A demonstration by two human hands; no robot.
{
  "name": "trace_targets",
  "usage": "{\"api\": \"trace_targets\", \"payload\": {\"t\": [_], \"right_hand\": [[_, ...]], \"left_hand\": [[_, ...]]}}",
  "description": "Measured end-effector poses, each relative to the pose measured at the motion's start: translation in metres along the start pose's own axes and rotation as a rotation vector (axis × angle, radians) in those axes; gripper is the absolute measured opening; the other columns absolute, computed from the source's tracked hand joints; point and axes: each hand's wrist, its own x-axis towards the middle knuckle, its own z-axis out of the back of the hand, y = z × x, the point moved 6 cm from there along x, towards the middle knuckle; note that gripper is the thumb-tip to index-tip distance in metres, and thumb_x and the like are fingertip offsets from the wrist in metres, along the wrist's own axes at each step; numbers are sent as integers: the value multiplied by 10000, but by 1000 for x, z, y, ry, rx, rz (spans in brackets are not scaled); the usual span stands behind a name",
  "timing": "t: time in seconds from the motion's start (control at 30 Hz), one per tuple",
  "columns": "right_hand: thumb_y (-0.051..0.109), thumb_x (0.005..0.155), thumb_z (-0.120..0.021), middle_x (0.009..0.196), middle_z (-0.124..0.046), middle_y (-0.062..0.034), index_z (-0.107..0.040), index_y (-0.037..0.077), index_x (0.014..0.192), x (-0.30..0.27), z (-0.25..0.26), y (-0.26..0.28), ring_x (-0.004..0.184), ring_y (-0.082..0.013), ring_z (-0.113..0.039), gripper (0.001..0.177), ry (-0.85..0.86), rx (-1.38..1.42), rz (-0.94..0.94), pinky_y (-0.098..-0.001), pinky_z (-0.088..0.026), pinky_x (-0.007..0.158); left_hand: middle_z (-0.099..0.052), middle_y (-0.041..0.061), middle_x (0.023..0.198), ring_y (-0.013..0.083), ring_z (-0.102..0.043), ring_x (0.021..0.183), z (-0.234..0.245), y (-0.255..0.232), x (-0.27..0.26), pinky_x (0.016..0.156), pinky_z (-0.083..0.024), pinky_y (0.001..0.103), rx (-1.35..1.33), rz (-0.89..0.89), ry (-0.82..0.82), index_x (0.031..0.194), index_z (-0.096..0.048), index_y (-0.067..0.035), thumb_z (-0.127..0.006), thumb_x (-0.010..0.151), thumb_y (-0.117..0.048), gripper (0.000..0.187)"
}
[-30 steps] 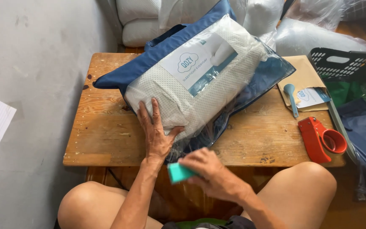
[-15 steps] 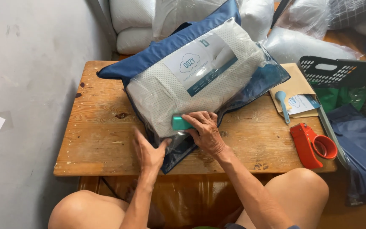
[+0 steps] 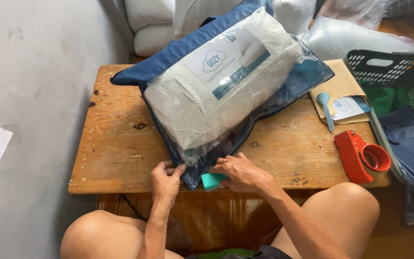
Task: The person scrubs a packaged pillow with a green sponge, then flips it over and scrubs the blue fabric cover. The person works methodically across the surface of the pillow.
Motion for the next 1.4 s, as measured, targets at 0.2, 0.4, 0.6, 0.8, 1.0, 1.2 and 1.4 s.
{"api": "trace_targets", "payload": {"t": [0.2,0.4,0.6,0.8,1.0,1.2,1.4], "right_hand": [[327,949,-676,1213,-612,-50,-598,193,1398,6,49,36,1094,-264,-629,475,-763,-10,233,-414,-466,906],[437,909,-664,1115,-552,19,-650,265,1282,71,-6,4,1042,-205,-558,411,-1057,-226,231,-361,-381,946],[327,831,-768,1036,-563,-8,-644,246,1259,55,-31,17,932,-257,-597,453,-869,-92,186,-399,-416,859],[385,949,-673,1017,-579,-41,-632,194,1313,37,-33,18,912,-286,-618,413,-669,49,174,-407,-412,815],[320,925,-715,1076,-593,-89,-647,151,1321,14,-40,37,978,-318,-605,436,-338,140,236,-463,-388,855],[203,916,-707,1088,-554,-112,-595,88,1329,-12,-18,83,940,-328,-556,443,-65,278,391,-465,-433,773],[220,944,-664,1124,-547,-151,-483,67,1316,17,-38,62,909,-339,-541,441,-570,151,170,-464,-436,779]], "left_hand": [[-654,72,745,226,-741,654,-13,20,-2,664,-660,430,-354,136,160,904,-689,-28,-861,836,-93,196],[-636,41,765,134,-660,611,-5,48,8,653,-646,362,-365,107,128,907,-672,-88,-750,936,-151,105],[-656,49,819,191,-733,746,-14,53,10,766,-640,414,-475,197,145,971,-623,-106,-688,1001,-200,118],[-727,114,891,272,-765,869,-10,35,-1,846,-628,471,-606,298,182,950,-609,-117,-701,988,-202,130],[-728,92,902,244,-772,854,-6,136,61,783,-639,410,-534,241,199,983,-630,-134,-691,1002,-235,119],[-514,19,683,151,-544,574,-15,45,-1,447,-447,339,-548,261,171,934,-524,-182,-683,979,-274,189],[-614,134,830,248,-624,700,-11,48,-5,541,-594,447,-559,144,266,1056,-552,-50,-654,885,-126,213]]}}
